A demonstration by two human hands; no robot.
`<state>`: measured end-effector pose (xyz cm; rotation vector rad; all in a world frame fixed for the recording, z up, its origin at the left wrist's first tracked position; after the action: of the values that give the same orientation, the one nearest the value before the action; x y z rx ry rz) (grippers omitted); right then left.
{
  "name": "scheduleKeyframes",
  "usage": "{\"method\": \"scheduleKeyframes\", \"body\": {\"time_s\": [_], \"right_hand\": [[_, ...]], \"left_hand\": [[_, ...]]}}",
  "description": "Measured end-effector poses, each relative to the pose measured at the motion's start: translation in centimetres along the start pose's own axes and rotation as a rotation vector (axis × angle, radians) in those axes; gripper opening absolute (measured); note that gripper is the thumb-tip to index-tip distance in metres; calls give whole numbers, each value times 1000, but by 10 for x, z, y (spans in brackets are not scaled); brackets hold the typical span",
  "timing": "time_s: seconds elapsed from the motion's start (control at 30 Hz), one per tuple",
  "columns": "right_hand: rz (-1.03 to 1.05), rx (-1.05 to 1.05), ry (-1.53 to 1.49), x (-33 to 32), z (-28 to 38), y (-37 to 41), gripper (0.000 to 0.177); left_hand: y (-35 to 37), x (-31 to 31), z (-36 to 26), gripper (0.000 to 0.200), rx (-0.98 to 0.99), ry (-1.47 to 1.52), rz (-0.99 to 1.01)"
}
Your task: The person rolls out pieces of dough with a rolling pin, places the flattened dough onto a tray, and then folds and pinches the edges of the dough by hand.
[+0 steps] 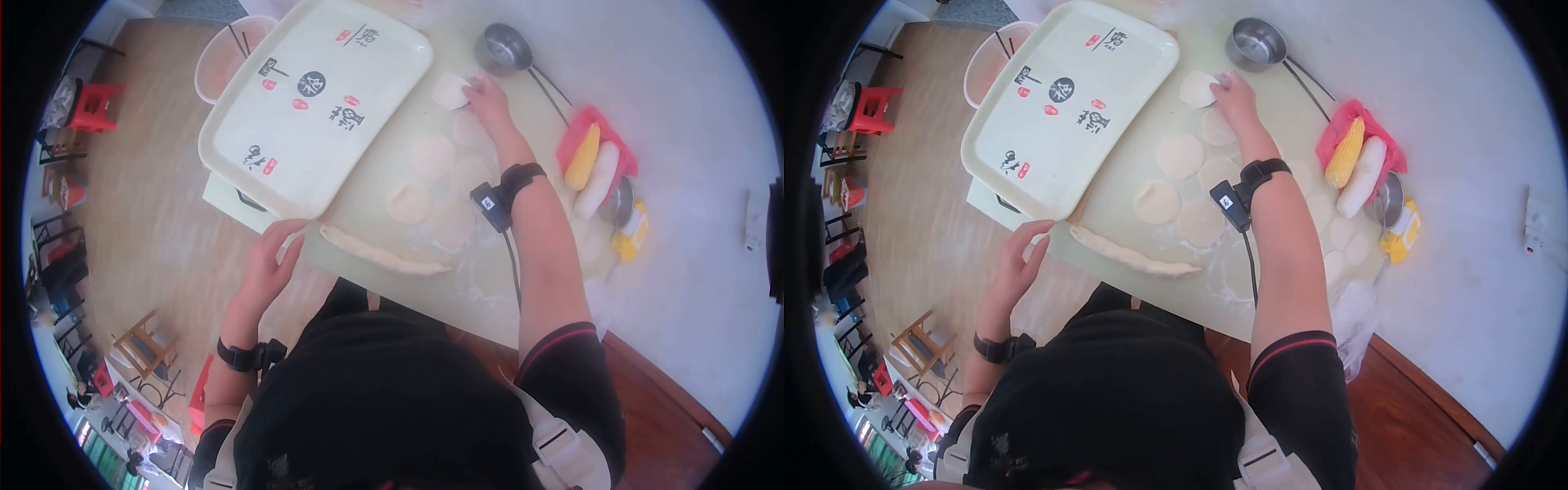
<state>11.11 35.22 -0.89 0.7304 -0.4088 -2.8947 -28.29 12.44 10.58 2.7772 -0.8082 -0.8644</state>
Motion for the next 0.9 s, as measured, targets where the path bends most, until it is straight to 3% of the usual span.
{"method": "scheduleKeyframes", "body": {"time_s": [0.13, 0.4, 0.53, 0.63, 0.7, 0.73, 0.8, 0.9], "right_hand": [[34, 44, 75, 1, 8, 3, 40], [70, 120, -271, 24, 15, 22, 44], [50, 164, -198, 26, 28, 33, 42], [73, 193, -22, 25, 27, 37, 43], [-62, 15, 559, 27, 29, 39, 44], [-62, 16, 559, 30, 27, 40, 44], [-120, -283, 786, 41, 34, 44, 41], [-23, -286, 876, 64, 31, 41, 38]], "left_hand": [[11, -4, 11, 22, -32, 40, -14], [6, -11, 12, 24, -22, 26, -49], [4, -15, 7, 24, -26, 16, -44], [2, -16, 5, 24, -20, -3, -36], [1, -16, 1, 23, 0, -20, -47], [1, -15, 0, 23, 1, -20, -45], [0, -14, -1, 24, 9, -25, -41], [0, -12, -3, 24, -8, -16, -22]]}}
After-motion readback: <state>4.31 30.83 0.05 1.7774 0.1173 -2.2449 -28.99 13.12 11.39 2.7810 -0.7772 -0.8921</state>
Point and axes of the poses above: each hand's wrist, its own y-axis away from the middle knuckle, its own x-axis out of the palm, z = x × y, the point moved 3 cm from there along -y, towards the middle knuckle, and after that the axes turned 15 degrees about z, right-handed, at the moved point
